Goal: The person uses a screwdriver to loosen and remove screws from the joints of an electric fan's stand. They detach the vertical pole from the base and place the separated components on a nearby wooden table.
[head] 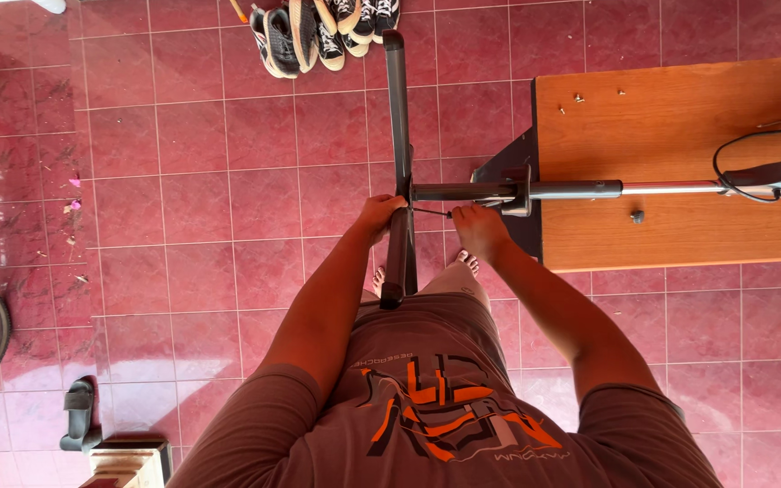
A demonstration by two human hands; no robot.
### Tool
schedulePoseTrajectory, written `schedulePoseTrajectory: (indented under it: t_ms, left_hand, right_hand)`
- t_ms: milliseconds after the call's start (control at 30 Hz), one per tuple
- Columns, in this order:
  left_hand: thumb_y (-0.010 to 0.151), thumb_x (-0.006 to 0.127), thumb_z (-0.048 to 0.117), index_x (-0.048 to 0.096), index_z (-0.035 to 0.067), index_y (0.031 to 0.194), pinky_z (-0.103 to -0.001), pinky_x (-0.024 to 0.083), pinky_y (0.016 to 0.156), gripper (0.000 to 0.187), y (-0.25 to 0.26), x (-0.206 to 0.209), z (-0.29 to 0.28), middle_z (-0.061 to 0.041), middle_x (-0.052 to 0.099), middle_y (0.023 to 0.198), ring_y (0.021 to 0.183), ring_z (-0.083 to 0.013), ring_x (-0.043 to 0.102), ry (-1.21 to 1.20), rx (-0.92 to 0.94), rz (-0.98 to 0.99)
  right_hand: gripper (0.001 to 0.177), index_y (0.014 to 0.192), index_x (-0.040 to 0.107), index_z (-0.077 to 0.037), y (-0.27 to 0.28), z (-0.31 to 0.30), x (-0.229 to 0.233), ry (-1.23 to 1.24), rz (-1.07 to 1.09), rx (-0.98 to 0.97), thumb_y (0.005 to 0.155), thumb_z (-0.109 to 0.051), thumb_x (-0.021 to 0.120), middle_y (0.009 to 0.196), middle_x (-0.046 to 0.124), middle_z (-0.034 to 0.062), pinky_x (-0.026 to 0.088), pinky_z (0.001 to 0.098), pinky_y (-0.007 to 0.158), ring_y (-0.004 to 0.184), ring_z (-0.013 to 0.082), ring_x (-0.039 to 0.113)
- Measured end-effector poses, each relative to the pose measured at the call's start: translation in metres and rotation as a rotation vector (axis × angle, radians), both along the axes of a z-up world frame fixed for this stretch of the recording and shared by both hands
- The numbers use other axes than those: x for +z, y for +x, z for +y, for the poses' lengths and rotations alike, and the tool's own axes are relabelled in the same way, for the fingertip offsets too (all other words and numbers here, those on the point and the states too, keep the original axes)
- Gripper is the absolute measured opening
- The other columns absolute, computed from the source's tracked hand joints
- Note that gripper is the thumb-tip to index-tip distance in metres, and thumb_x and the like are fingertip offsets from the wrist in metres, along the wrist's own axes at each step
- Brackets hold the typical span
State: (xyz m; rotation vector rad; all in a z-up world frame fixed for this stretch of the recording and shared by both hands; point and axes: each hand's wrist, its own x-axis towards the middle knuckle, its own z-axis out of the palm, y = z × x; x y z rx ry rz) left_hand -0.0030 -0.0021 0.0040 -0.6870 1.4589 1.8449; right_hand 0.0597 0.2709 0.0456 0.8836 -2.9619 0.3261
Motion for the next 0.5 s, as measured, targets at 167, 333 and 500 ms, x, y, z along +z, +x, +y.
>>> schedulePoseTrajectory:
  t_ms: [167, 333, 500]
  left_hand:
    - [0.083, 0.075, 0.016, 0.069, -0.001, 0.096, -0.029, 0.048, 0.050, 0.022, 0.001, -0.003, 0.000, -0.007, 0.068, 0.077, 0.057, -0.0149, 0.062, 0.058, 0.011, 0.004]
    - [0.083, 0.074, 0.016, 0.070, 0.000, 0.095, -0.029, 0.049, 0.050, 0.021, 0.001, -0.002, -0.001, -0.007, 0.068, 0.076, 0.057, -0.0147, 0.062, 0.018, -0.003, -0.005]
    - [0.084, 0.075, 0.017, 0.068, -0.001, 0.094, -0.029, 0.046, 0.048, 0.021, 0.002, -0.002, -0.002, -0.007, 0.066, 0.074, 0.055, -0.0151, 0.060, 0.034, 0.002, 0.014]
  right_hand:
    - [0.016, 0.096, 0.070, -0.003, 0.003, -0.013, 0.018, -0.217, -0.171, -0.190, 0.090, -0.017, 0.064, 0.090, 0.065, 0.0156, 0.055, 0.0449, 0.072, 0.084, 0.0344, 0.067]
    - [0.011, 0.094, 0.069, -0.001, -0.013, -0.010, 0.040, -0.281, -0.299, -0.082, 0.094, -0.012, 0.065, 0.092, 0.064, 0.0156, 0.054, 0.0444, 0.077, 0.086, 0.0364, 0.066]
    - [0.013, 0.103, 0.069, 0.000, -0.006, -0.013, 0.065, -0.309, -0.229, -0.113, 0.093, -0.007, 0.065, 0.097, 0.065, 0.0145, 0.053, 0.0432, 0.076, 0.087, 0.0353, 0.065]
